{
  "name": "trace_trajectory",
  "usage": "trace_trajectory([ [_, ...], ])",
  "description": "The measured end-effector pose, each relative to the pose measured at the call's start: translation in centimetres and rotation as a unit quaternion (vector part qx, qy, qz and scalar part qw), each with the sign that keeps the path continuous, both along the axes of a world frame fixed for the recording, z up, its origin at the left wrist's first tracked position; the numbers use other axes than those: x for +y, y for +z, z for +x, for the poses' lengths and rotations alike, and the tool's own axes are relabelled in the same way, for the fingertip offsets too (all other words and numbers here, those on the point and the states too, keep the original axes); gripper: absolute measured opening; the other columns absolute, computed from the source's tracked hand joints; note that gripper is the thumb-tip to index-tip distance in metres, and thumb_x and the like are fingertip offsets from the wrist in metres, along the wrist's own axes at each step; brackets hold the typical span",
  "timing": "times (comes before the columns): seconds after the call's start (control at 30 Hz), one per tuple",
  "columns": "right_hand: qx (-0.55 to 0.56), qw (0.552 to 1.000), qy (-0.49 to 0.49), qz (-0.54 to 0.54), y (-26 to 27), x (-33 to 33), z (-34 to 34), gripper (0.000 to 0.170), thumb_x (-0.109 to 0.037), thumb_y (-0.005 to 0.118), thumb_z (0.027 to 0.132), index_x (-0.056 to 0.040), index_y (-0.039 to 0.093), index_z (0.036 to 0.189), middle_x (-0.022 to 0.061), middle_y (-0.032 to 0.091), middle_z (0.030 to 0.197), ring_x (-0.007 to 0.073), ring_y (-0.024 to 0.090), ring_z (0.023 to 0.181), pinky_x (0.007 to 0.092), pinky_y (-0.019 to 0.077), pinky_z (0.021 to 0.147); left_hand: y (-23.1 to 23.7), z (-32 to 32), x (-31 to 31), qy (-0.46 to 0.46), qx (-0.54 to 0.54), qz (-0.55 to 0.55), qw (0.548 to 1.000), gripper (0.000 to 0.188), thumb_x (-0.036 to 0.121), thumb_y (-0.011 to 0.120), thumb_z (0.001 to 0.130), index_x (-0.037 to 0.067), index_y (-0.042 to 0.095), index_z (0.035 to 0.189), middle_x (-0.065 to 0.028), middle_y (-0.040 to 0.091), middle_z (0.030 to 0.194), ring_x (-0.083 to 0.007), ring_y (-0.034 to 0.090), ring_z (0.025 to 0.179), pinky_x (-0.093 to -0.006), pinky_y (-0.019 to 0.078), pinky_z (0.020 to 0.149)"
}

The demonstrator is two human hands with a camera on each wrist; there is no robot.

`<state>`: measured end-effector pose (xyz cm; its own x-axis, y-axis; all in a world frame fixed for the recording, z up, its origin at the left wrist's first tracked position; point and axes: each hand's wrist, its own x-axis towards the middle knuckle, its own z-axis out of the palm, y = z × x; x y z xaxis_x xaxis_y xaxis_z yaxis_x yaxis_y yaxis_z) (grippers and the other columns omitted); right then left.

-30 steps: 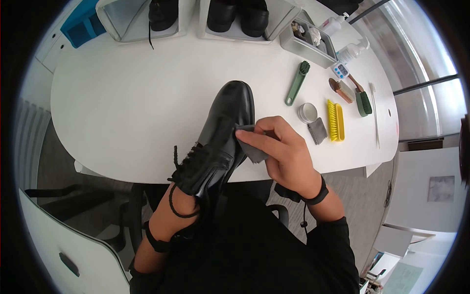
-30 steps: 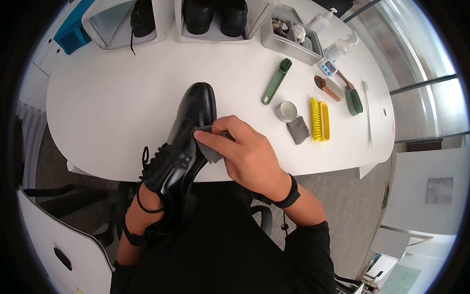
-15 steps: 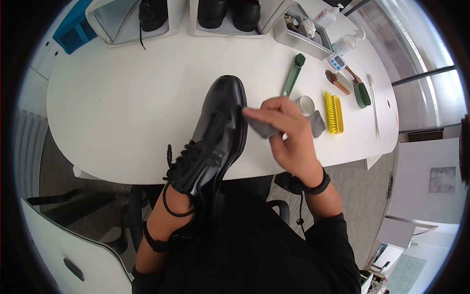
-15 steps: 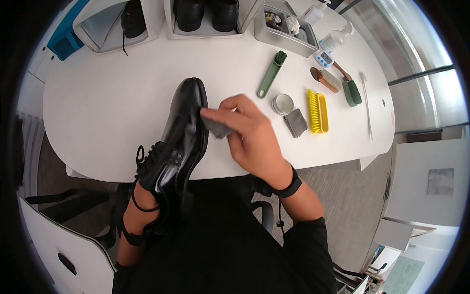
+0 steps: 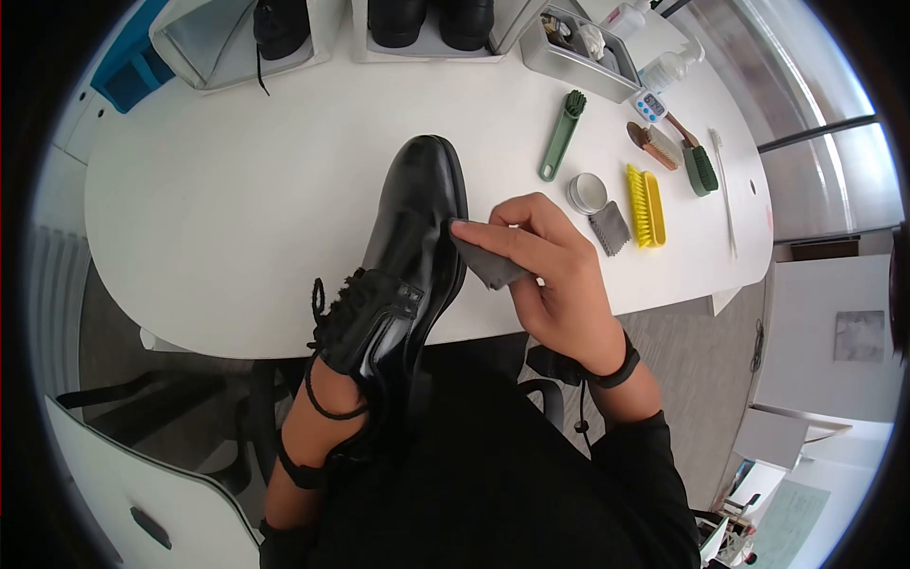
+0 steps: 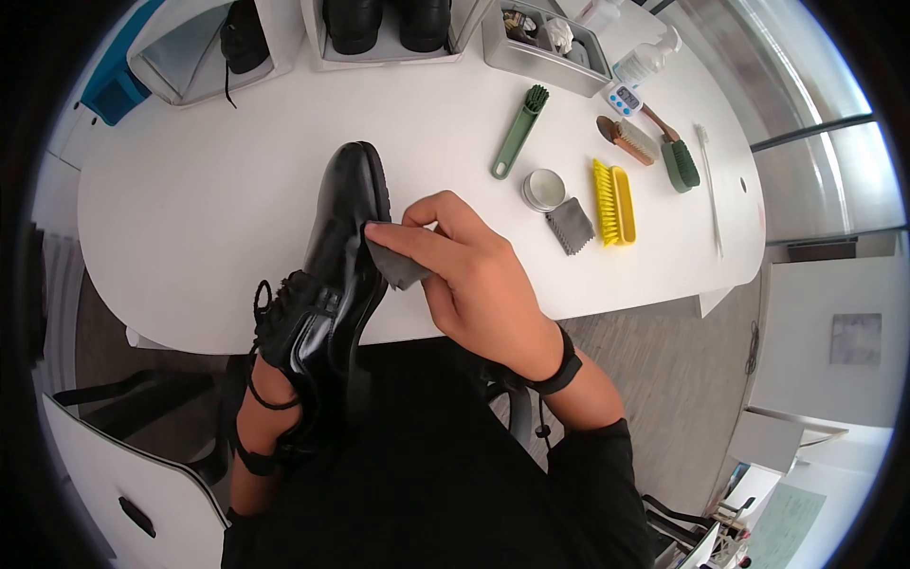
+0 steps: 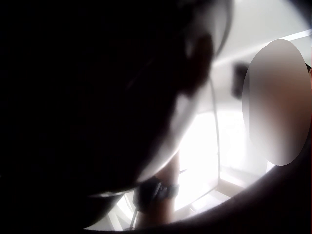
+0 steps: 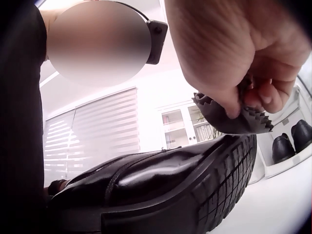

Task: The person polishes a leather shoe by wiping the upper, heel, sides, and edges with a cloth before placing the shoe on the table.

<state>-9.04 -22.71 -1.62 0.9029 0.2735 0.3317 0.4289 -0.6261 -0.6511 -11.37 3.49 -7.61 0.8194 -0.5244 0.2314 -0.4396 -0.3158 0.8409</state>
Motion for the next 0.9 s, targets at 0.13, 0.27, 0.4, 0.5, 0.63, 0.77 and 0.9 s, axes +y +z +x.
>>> trace_trajectory([
  [0.13, -0.005, 1.0, -0.003, 0.008, -0.1, 0.8, -0.2, 0.062, 0.019, 0.051, 0.067, -0.0086, 0.073, 0.118, 0.0118, 0.061, 0.105, 0.0282, 0.065, 0.081, 0.0345, 0.0525, 0.068, -0.2, 0.2, -0.1, -0.003, 0.026, -0.009, 1.0, 0.056, 0.0, 0.068, 0.081, -0.003, 0.057, 0.136, -0.0243, 0.058, 0.139, -0.0427, 0.052, 0.132, -0.0461, 0.037, 0.114],
  [0.27, 0.03, 0.996, 0.081, -0.036, 0.9, 0.5, -0.9, 0.06, 0.019, 0.051, 0.068, -0.0088, 0.074, 0.116, 0.0105, 0.061, 0.104, 0.0275, 0.065, 0.079, 0.0352, 0.0525, 0.068, 0.0, -0.2, -0.2, 0.005, 0.056, -0.024, 0.998, 0.057, 0.0, 0.067, 0.081, -0.003, 0.056, 0.137, -0.0244, 0.056, 0.141, -0.0429, 0.05, 0.134, -0.0461, 0.0359, 0.115],
  [0.4, 0.0, 1.0, 0.009, -0.022, 0.9, 0.2, 0.2, 0.06, 0.019, 0.052, 0.068, -0.0083, 0.073, 0.117, 0.0114, 0.061, 0.103, 0.0285, 0.064, 0.079, 0.0351, 0.0524, 0.067, -0.3, -0.3, -0.2, -0.008, 0.061, 0.007, 0.998, 0.058, 0.0, 0.067, 0.082, -0.003, 0.055, 0.138, -0.0245, 0.055, 0.142, -0.0425, 0.05, 0.135, -0.0459, 0.0367, 0.115],
  [0.5, -0.004, 1.0, -0.005, -0.011, 0.1, 0.5, 0.6, 0.059, 0.019, 0.052, 0.068, -0.0076, 0.073, 0.117, 0.0117, 0.06, 0.102, 0.0291, 0.064, 0.08, 0.0353, 0.0525, 0.068, 0.1, -0.1, -0.3, -0.009, 0.062, 0.006, 0.998, 0.057, 0.0, 0.067, 0.083, -0.003, 0.055, 0.139, -0.0242, 0.055, 0.142, -0.0421, 0.05, 0.135, -0.0457, 0.0372, 0.115],
  [0.63, 0.042, 0.997, 0.061, -0.012, 0.4, 1.0, -1.4, 0.066, 0.019, 0.049, 0.063, -0.0078, 0.074, 0.118, 0.0113, 0.06, 0.102, 0.0285, 0.063, 0.084, 0.0342, 0.052, 0.073, 0.1, 0.0, -0.6, 0.008, 0.038, -0.032, 0.999, 0.056, 0.001, 0.067, 0.082, -0.003, 0.056, 0.137, -0.0238, 0.056, 0.141, -0.0418, 0.051, 0.134, -0.0457, 0.0375, 0.114],
  [0.77, 0.118, 0.99, 0.078, -0.01, 1.6, -0.4, -2.2, 0.073, 0.018, 0.045, 0.056, -0.0074, 0.075, 0.117, 0.0108, 0.06, 0.099, 0.0263, 0.062, 0.089, 0.0314, 0.0509, 0.077, -0.2, 0.0, -0.5, 0.009, 0.009, 0.011, 1.0, 0.055, 0.001, 0.066, 0.081, -0.003, 0.057, 0.136, -0.0239, 0.057, 0.139, -0.0418, 0.052, 0.132, -0.0456, 0.0384, 0.113],
  [0.9, 0.086, 0.996, 0.012, 0.027, 1.1, -0.6, -1.8, 0.073, 0.018, 0.041, 0.056, -0.0062, 0.076, 0.115, 0.0112, 0.059, 0.1, 0.0247, 0.061, 0.088, 0.0298, 0.05, 0.077, -0.2, 0.3, -0.5, 0.0, -0.011, 0.027, 1.0, 0.056, 0.001, 0.066, 0.08, -0.003, 0.058, 0.135, -0.0241, 0.058, 0.138, -0.0419, 0.053, 0.131, -0.0459, 0.0383, 0.113],
])
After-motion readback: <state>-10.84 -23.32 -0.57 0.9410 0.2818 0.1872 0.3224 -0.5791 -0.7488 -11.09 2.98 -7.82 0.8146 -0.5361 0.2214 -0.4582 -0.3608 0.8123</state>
